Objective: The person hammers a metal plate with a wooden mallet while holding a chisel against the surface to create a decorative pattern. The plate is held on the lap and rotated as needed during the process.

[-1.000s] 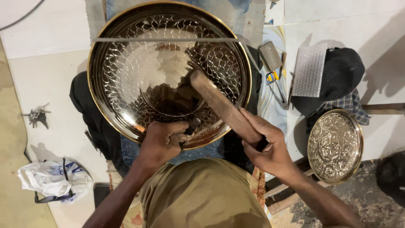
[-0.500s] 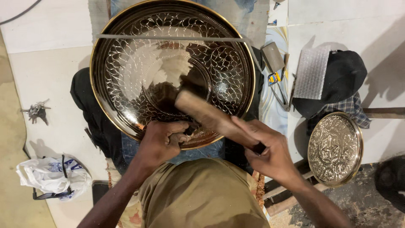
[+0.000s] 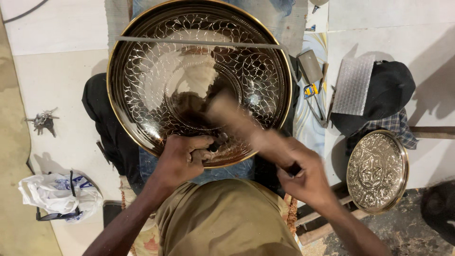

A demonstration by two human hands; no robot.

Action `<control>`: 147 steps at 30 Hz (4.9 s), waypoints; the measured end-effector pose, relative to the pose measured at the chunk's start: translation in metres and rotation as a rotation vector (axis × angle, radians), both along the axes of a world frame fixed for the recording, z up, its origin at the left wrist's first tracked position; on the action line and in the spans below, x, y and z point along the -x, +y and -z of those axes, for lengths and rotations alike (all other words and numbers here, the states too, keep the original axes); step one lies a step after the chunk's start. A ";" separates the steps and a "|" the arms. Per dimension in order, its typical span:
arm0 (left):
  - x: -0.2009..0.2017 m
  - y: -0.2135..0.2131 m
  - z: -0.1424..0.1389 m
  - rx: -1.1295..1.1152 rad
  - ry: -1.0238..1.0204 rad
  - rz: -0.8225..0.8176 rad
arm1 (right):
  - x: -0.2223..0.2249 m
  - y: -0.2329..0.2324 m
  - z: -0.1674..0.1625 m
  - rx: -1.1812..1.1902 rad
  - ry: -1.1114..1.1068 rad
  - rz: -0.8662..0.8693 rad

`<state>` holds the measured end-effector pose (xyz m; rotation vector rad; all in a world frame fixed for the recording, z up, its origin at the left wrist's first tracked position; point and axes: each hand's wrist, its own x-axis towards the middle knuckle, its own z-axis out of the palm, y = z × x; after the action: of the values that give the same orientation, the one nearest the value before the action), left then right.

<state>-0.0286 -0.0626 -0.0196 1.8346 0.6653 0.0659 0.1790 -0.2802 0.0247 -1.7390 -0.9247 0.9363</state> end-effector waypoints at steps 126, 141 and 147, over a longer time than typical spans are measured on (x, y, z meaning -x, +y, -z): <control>-0.002 0.042 -0.018 -0.084 -0.005 0.336 | 0.066 -0.064 0.034 0.254 0.062 0.263; 0.001 0.044 -0.018 -0.117 -0.097 0.337 | 0.070 -0.059 0.032 0.092 0.060 0.331; 0.001 0.045 -0.023 -0.125 0.038 0.335 | 0.075 -0.066 0.041 -0.121 0.257 0.318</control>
<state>-0.0293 -0.0181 0.0034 2.0497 0.3794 -0.1519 0.1044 -0.3464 -0.0163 -1.5615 -0.5093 0.8495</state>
